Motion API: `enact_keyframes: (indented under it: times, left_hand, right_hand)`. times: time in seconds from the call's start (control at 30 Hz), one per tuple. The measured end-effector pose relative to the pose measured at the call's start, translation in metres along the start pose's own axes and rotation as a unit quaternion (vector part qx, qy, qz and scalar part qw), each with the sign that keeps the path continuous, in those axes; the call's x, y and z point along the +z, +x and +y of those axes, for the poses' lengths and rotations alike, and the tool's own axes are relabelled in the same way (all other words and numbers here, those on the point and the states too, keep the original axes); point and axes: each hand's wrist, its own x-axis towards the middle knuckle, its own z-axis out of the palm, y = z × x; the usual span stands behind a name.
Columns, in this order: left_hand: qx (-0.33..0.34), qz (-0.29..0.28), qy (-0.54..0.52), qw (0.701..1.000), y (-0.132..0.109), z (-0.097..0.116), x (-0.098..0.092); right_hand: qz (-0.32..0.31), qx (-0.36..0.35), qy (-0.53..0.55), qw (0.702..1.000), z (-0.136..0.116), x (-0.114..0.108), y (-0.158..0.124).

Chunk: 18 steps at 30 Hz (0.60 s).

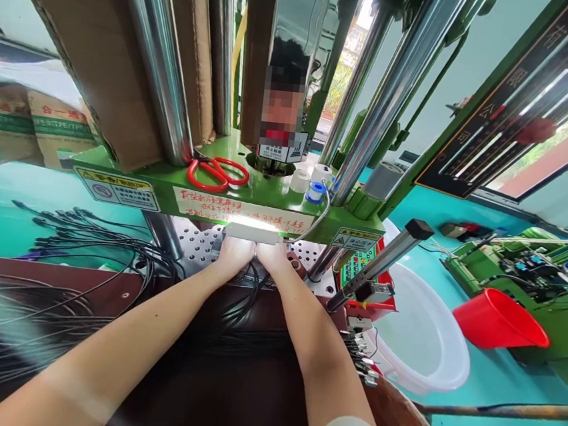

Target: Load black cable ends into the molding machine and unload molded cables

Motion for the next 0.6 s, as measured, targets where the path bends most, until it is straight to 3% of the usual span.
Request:
enact_keyframes:
  times: [0.17, 0.4, 0.6]
  left_hand:
    - [0.008, 0.012, 0.013, 1.000, 0.001, 0.002, -0.001]
    - [0.024, 0.025, 0.034, 0.999, -0.001, -0.002, -0.007]
    - [0.143, -0.008, 0.036, 0.989, -0.007, -0.022, -0.023]
  right_hand:
    - [0.003, 0.002, -0.022, 1.000, 0.002, -0.003, -0.004]
    - [0.020, -0.051, -0.039, 0.998, 0.015, -0.021, -0.034]
    - [0.001, -0.117, -0.032, 0.993, 0.026, -0.028, -0.044]
